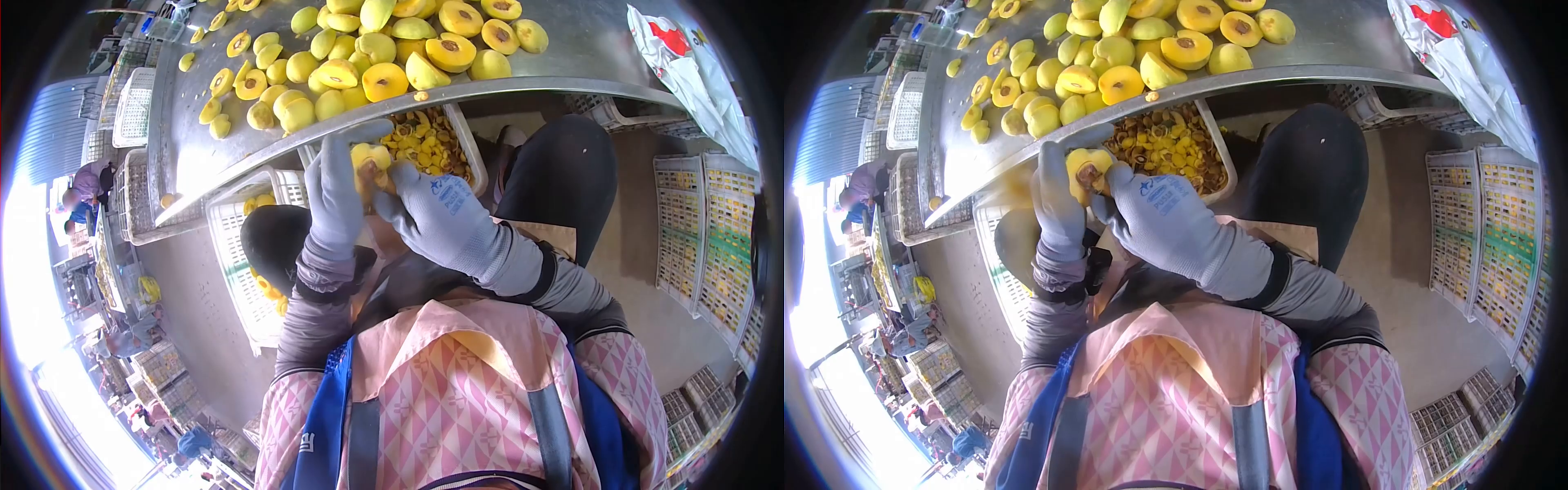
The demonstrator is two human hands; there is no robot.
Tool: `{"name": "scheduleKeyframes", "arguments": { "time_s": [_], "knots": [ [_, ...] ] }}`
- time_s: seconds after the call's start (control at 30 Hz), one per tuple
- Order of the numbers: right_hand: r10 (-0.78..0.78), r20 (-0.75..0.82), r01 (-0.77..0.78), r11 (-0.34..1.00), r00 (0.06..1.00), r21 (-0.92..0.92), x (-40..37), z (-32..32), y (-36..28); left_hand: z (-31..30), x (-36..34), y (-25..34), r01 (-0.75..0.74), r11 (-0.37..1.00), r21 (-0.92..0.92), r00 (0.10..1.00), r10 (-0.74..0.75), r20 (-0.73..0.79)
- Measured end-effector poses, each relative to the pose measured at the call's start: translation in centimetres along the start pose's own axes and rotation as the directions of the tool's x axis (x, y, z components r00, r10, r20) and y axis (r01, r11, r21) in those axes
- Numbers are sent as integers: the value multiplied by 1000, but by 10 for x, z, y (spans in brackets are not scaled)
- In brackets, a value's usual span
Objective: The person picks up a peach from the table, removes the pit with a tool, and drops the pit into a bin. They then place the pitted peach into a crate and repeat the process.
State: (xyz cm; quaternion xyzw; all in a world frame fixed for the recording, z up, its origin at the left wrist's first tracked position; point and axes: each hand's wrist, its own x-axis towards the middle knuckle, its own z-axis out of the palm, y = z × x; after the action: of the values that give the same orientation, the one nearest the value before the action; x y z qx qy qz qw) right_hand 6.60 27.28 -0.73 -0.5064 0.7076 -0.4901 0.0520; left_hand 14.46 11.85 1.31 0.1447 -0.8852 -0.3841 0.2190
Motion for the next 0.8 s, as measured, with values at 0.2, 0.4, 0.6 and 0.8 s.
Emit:
{"name": "scheduleKeyframes", "arguments": {
  "time_s": [0.2,0.4,0.6,0.8],
  "knots": [
    [25,-58,-20,996,998,81,0,10,2,6,3,10,107,954,-281,990,-129,-59],
    [58,-7,-56,983,998,176,-3,13,5,15,-2,22,350,687,-637,867,-495,-58],
    [129,144,-164,950,981,265,0,4,8,9,-1,22,423,746,-514,879,-475,33],
    [78,-18,-75,992,997,104,0,2,3,9,1,29,329,927,-180,930,-351,-108]
  ]
}}
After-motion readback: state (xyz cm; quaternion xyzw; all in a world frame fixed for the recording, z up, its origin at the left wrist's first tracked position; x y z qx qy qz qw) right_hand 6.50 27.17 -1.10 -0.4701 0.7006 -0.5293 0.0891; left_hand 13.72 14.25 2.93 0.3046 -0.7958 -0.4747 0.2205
